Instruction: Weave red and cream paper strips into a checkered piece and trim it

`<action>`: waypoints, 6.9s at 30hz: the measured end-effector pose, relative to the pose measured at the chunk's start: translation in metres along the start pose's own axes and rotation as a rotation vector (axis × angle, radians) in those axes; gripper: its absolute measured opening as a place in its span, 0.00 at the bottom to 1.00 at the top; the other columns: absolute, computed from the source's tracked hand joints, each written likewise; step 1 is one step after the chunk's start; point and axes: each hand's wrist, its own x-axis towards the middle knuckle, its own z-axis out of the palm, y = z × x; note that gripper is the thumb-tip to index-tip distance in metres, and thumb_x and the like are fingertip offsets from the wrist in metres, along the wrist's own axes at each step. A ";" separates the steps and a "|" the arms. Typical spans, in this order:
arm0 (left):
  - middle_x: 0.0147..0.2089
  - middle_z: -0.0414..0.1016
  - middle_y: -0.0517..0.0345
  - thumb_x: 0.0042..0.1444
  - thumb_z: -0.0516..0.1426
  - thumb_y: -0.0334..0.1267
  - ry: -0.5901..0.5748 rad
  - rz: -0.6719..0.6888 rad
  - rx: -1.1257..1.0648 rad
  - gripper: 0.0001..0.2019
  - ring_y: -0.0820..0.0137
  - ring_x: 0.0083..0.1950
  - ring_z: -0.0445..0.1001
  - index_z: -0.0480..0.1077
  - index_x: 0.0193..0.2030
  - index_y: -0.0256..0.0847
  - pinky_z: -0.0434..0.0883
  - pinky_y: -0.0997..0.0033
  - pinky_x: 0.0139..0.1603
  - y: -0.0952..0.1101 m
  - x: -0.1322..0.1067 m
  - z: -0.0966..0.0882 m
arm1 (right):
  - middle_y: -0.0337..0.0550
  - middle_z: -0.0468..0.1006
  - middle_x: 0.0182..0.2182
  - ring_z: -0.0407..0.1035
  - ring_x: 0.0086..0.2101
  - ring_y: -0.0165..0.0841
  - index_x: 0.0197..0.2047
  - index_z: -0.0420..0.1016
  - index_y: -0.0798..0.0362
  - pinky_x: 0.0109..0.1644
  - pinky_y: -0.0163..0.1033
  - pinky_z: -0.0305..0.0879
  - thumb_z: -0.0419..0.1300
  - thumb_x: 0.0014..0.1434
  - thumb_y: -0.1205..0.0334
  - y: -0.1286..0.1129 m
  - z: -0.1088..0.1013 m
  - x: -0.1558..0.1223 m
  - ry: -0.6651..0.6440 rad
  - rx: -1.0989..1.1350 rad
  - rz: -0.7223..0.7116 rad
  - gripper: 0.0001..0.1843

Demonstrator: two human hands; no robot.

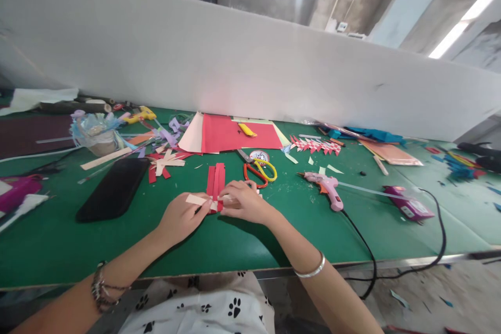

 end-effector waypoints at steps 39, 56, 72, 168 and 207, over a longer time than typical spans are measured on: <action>0.40 0.79 0.57 0.61 0.40 0.42 -0.131 -0.161 -0.200 0.24 0.66 0.42 0.75 0.76 0.29 0.41 0.68 0.71 0.45 -0.009 0.001 -0.010 | 0.46 0.71 0.26 0.65 0.27 0.38 0.37 0.67 0.56 0.28 0.37 0.55 0.47 0.55 0.43 0.073 -0.071 -0.130 0.650 -0.394 1.192 0.24; 0.37 0.79 0.58 0.62 0.40 0.42 -0.148 -0.186 -0.270 0.25 0.67 0.40 0.75 0.75 0.27 0.41 0.68 0.71 0.44 -0.007 0.000 -0.014 | 0.50 0.74 0.40 0.71 0.35 0.39 0.51 0.62 0.55 0.27 0.37 0.63 0.46 0.59 0.43 0.003 -0.005 -0.094 0.400 -0.512 0.549 0.26; 0.35 0.78 0.57 0.62 0.38 0.41 -0.188 -0.182 -0.280 0.25 0.67 0.38 0.74 0.74 0.28 0.40 0.66 0.71 0.43 -0.007 0.000 -0.014 | 0.47 0.73 0.37 0.71 0.30 0.34 0.52 0.60 0.55 0.22 0.32 0.57 0.47 0.62 0.53 -0.010 0.005 -0.076 0.226 -0.600 0.448 0.19; 0.38 0.78 0.57 0.62 0.39 0.40 -0.015 -0.078 -0.137 0.24 0.68 0.40 0.75 0.74 0.30 0.40 0.68 0.71 0.42 -0.011 -0.005 -0.004 | 0.47 0.72 0.43 0.66 0.44 0.38 0.55 0.62 0.52 0.44 0.41 0.62 0.60 0.53 0.57 -0.048 -0.018 -0.005 0.057 -0.058 0.107 0.26; 0.40 0.74 0.53 0.58 0.50 0.46 -0.116 0.299 0.176 0.15 0.65 0.37 0.73 0.72 0.41 0.40 0.67 0.66 0.37 -0.001 -0.009 -0.009 | 0.41 0.76 0.34 0.66 0.29 0.31 0.36 0.70 0.53 0.38 0.38 0.55 0.50 0.59 0.69 0.000 0.000 -0.042 0.230 -0.184 0.372 0.08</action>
